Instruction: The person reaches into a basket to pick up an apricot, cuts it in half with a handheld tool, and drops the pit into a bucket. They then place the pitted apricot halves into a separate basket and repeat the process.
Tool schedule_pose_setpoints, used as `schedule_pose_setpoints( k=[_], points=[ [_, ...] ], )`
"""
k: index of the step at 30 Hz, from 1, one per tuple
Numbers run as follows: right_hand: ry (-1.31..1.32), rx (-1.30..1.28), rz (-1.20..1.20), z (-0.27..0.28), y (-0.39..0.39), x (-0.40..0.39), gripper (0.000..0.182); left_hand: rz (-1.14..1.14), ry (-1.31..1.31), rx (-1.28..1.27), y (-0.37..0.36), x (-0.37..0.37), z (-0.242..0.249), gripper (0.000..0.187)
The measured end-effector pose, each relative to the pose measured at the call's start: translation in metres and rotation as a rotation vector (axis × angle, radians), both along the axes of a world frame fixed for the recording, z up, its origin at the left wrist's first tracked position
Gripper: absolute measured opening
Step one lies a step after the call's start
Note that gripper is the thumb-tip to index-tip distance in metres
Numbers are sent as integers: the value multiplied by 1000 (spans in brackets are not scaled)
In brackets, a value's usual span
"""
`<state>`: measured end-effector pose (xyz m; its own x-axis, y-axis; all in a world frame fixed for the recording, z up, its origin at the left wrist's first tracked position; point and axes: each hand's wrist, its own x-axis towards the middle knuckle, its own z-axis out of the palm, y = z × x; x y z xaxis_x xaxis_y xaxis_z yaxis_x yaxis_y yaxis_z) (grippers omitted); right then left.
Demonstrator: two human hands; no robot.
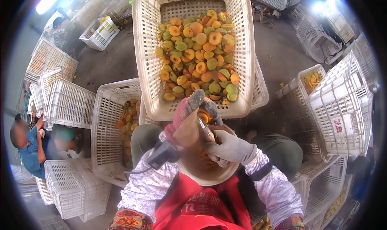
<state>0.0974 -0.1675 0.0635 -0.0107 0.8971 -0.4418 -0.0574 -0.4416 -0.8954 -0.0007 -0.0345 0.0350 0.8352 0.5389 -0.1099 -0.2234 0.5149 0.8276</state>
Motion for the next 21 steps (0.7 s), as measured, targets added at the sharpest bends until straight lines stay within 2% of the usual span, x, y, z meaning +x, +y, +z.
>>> schedule_pose_setpoints(
  k=[1,3,5,7,9,10,11,12,13,15,16,17,19,21],
  points=[
    [80,-60,90,0,-1,4,19,4,-3,-3,4,-1,8,49],
    [164,-118,188,-2,-4,9,19,-255,78,14,10,-5,16,50],
    [193,-120,276,-6,-10,14,21,-201,102,-2,17,-8,15,50],
    [79,-130,290,-12,-24,7,22,42,-45,-86,29,-21,20,47],
    [-839,195,375,-50,-44,-5,24,131,-204,-148,43,-52,34,44],
    [-840,200,372,-49,-47,-7,24,190,-228,-151,47,-75,44,39],
    [-972,47,458,-46,-49,-9,26,246,-248,-152,50,-102,53,34],
    [-1098,-109,542,-43,-50,-10,28,387,-33,29,58,-135,46,29],
    [-1092,-101,536,-40,-50,-11,28,525,184,212,69,-166,40,25],
    [-1110,-47,547,-34,-50,-11,27,279,671,683,86,-201,50,23],
    [-1106,-44,544,-34,-51,-12,27,141,1173,1148,76,-186,81,30],
    [-1168,24,509,-35,-52,-14,27,140,1178,1148,73,-174,81,30],
    [-1228,93,481,-32,-48,-12,26,213,1134,1726,71,-148,77,36],
    [-1254,208,257,-21,-44,-7,25,17,847,1620,89,-95,49,39]
  ],
)
